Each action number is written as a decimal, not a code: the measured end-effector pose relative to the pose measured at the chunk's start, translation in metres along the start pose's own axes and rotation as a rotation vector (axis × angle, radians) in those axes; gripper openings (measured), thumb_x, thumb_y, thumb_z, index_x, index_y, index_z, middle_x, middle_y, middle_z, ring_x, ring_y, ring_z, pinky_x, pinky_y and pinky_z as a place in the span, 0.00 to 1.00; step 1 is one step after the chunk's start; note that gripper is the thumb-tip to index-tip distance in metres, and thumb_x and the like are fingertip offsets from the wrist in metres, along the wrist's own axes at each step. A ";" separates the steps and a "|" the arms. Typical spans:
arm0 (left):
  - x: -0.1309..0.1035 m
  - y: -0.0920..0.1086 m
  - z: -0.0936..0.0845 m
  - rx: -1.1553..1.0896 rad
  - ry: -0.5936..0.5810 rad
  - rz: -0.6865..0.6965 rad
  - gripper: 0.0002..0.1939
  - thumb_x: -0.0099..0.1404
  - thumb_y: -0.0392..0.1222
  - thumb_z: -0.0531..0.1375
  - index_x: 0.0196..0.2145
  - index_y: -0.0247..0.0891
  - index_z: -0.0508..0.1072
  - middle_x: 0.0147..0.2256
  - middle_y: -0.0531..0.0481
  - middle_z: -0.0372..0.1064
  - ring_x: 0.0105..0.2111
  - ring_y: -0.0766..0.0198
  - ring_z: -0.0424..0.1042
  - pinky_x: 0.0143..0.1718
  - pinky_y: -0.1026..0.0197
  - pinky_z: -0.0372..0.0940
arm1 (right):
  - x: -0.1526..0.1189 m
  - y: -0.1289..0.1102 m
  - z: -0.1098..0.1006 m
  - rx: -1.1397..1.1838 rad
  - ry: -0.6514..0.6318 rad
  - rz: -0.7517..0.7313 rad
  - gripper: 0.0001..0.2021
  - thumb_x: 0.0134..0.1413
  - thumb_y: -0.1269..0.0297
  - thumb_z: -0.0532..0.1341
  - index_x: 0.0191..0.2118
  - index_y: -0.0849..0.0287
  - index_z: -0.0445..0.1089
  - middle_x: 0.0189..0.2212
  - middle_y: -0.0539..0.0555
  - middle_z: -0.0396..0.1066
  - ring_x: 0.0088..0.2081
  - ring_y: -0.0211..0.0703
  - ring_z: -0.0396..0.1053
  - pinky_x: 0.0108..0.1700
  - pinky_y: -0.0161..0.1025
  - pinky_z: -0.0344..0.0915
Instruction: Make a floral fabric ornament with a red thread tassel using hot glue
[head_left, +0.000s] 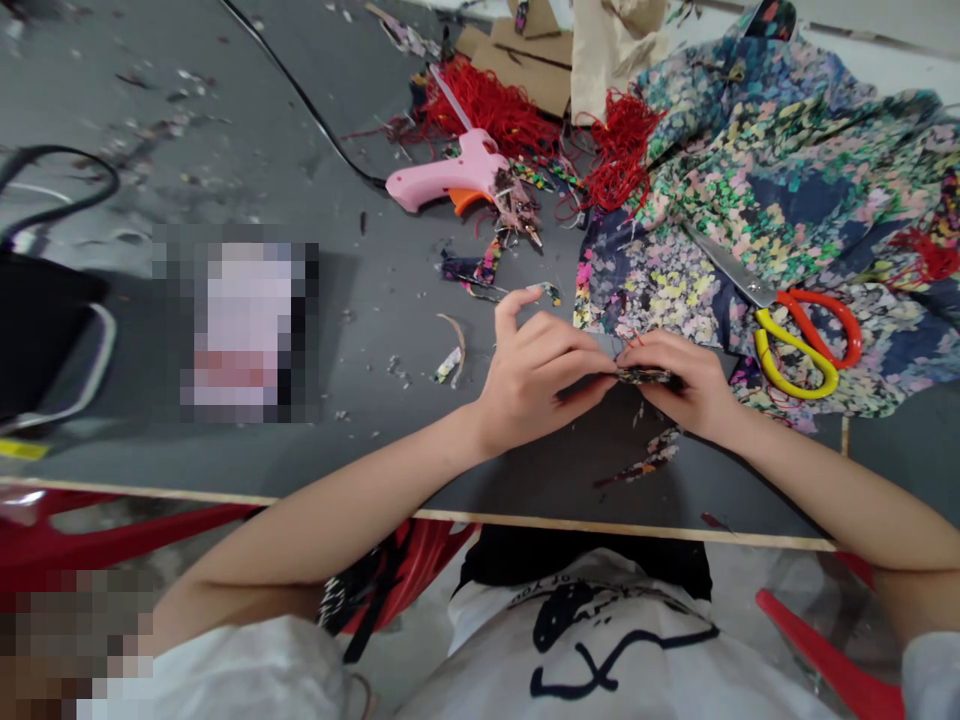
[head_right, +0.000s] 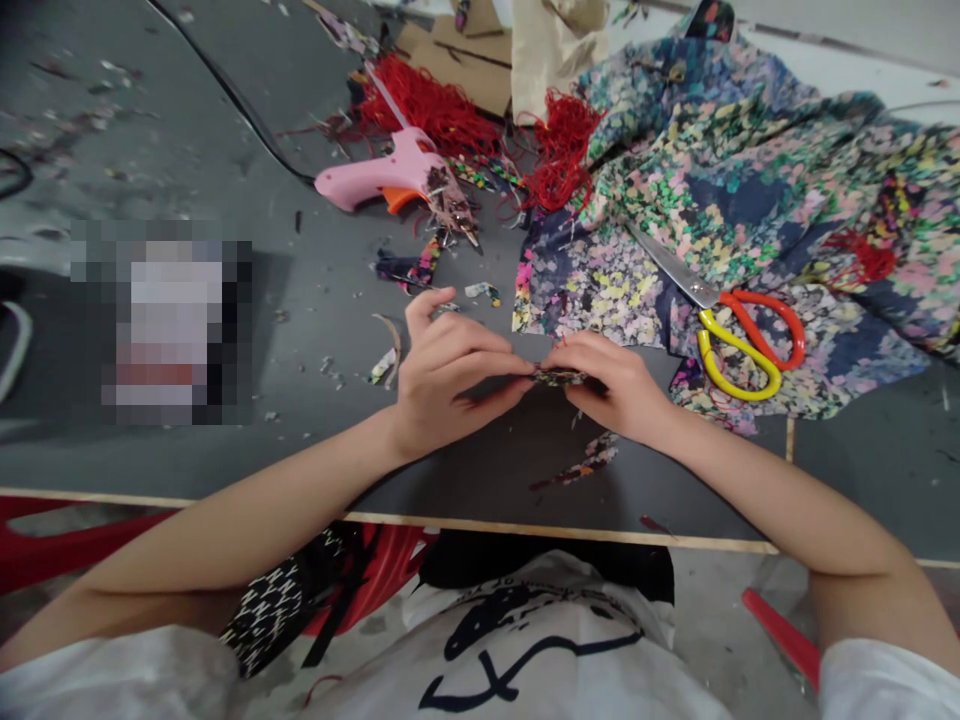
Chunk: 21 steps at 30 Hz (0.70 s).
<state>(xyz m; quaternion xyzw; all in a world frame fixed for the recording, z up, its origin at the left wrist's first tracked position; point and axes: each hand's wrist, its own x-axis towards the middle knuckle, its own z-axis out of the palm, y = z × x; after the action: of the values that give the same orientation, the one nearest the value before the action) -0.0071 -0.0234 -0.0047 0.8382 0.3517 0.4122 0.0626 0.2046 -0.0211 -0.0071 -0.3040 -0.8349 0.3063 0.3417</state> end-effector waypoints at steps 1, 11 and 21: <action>0.000 0.000 0.000 0.007 0.006 0.004 0.04 0.61 0.39 0.62 0.35 0.44 0.71 0.29 0.59 0.73 0.31 0.67 0.70 0.57 0.51 0.53 | 0.000 0.000 0.000 0.000 0.001 0.001 0.16 0.52 0.78 0.54 0.43 0.55 0.68 0.39 0.55 0.71 0.43 0.41 0.71 0.43 0.38 0.69; 0.003 0.002 -0.004 0.047 -0.023 0.003 0.03 0.61 0.37 0.62 0.33 0.44 0.71 0.28 0.59 0.74 0.28 0.68 0.69 0.55 0.50 0.55 | -0.001 0.001 0.001 -0.006 0.009 -0.003 0.16 0.51 0.79 0.55 0.43 0.55 0.68 0.39 0.55 0.72 0.43 0.41 0.72 0.43 0.38 0.70; 0.005 0.005 -0.005 -0.030 -0.027 -0.063 0.03 0.61 0.35 0.60 0.32 0.42 0.71 0.27 0.59 0.74 0.27 0.70 0.70 0.52 0.53 0.57 | 0.001 0.001 0.000 0.155 0.034 0.145 0.12 0.53 0.76 0.58 0.42 0.55 0.69 0.37 0.53 0.74 0.40 0.40 0.73 0.41 0.37 0.70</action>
<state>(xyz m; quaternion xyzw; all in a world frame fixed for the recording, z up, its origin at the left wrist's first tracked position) -0.0065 -0.0245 0.0040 0.8312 0.3708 0.4037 0.0926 0.2040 -0.0202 -0.0072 -0.3414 -0.7787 0.3886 0.3551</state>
